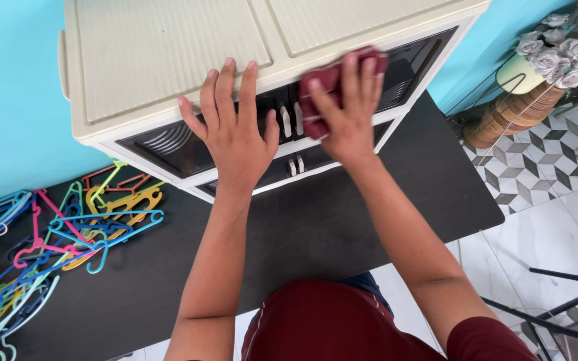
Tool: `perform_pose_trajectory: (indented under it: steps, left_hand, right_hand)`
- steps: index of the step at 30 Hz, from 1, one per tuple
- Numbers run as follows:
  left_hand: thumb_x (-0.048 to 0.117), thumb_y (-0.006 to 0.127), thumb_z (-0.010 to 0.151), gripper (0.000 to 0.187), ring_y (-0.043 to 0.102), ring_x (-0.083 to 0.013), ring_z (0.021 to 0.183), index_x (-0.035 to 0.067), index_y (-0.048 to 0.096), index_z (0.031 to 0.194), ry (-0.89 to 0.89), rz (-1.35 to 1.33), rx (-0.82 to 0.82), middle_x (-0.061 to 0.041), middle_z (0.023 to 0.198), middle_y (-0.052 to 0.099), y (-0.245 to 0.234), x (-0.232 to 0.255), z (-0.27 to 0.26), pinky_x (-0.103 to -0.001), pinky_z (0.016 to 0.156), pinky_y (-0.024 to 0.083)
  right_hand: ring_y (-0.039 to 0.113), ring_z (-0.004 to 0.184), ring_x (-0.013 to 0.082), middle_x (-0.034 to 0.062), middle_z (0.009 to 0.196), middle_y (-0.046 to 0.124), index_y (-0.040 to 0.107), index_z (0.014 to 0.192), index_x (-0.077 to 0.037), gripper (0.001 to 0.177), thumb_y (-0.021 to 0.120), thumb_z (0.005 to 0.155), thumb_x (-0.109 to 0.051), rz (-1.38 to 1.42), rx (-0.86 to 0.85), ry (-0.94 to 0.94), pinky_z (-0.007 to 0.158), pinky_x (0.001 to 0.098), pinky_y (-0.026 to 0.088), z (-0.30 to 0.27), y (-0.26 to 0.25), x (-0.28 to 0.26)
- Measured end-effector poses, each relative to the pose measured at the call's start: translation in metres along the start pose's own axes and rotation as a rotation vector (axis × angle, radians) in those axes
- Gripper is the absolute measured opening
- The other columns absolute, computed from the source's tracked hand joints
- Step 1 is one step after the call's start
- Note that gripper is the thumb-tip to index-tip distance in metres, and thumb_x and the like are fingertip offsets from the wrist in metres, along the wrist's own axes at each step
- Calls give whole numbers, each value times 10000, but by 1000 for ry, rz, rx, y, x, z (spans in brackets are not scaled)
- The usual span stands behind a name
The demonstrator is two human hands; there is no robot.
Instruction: The person wipes the exterior surfaces of a white plastic cabinet with a maroon cloth. They clean the top, sides, and front panels, including the glass doors and handles, using steady hand motions.
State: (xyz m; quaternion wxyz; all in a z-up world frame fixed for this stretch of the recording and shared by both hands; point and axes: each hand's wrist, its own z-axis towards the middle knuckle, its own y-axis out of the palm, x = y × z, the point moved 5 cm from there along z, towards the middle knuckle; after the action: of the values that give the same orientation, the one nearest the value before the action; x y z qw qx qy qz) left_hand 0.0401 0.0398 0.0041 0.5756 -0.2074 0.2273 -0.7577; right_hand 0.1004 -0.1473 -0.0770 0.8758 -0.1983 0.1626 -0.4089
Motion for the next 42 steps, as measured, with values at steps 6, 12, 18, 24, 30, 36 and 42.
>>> perform_pose_trajectory:
  steps: [6, 12, 18, 24, 30, 36, 42]
  left_hand:
    - [278, 727, 938, 658, 401, -320, 1479, 148, 527, 1551, 23, 19, -1, -120, 1579, 477, 0, -2, -1, -601, 1252, 20]
    - [286, 727, 967, 639, 414, -322, 1485, 137, 528, 1556, 14, 3, 5, -114, 1576, 486, 0, -1, 0, -601, 1248, 17]
    - [296, 715, 970, 641, 416, -333, 1480, 131, 523, 1559, 27, 2, -12, -125, 1575, 496, 0, -3, -1, -597, 1244, 18]
    - [305, 716, 979, 650, 400, -340, 1487, 120, 522, 1571, 43, 24, -24, -134, 1582, 489, 2, -4, -2, -609, 1241, 9]
    - [318, 720, 982, 647, 384, -344, 1503, 118, 526, 1566, 36, 11, -24, -135, 1595, 470, 5, -4, -2, -619, 1237, -3]
    - [312, 715, 979, 652, 377, -345, 1506, 116, 522, 1570, 30, 11, -31, -134, 1597, 470, 5, -4, -5, -623, 1240, -7]
    - [313, 717, 973, 663, 375, -345, 1505, 116, 517, 1574, 34, 8, -22, -137, 1595, 469, 5, -5, -4, -627, 1237, -9]
  right_hand:
    - [40, 1600, 380, 158, 1746, 94, 325, 1685, -237, 694, 649, 1109, -24, 162, 260, 295, 1307, 536, 115, -2, -23, 44]
    - [132, 1615, 394, 148, 1738, 194, 479, 1597, -307, 756, 856, 956, -168, 45, -12, -87, 1311, 602, 157, 16, -19, -9]
    - [137, 1616, 409, 186, 1727, 184, 491, 1606, -303, 826, 929, 912, -217, -59, -12, -133, 1302, 639, 152, 10, -25, 43]
    - [74, 1621, 322, 95, 1756, 28, 293, 1706, -276, 834, 741, 1039, -53, -22, 149, 112, 1342, 456, 173, 1, -43, 110]
    - [86, 1657, 332, 126, 1751, 24, 181, 1707, -150, 720, 599, 1149, 30, 131, 205, 354, 1331, 405, 169, -31, -32, 133]
    - [103, 1641, 431, 223, 1759, 41, 81, 1696, -97, 810, 552, 1054, 52, 249, 109, 633, 1317, 453, 300, -119, 29, 117]
    - [442, 1455, 358, 197, 1586, 346, 298, 1639, -102, 770, 556, 949, 124, 250, 89, 715, 1171, 394, 470, -163, 40, 118]
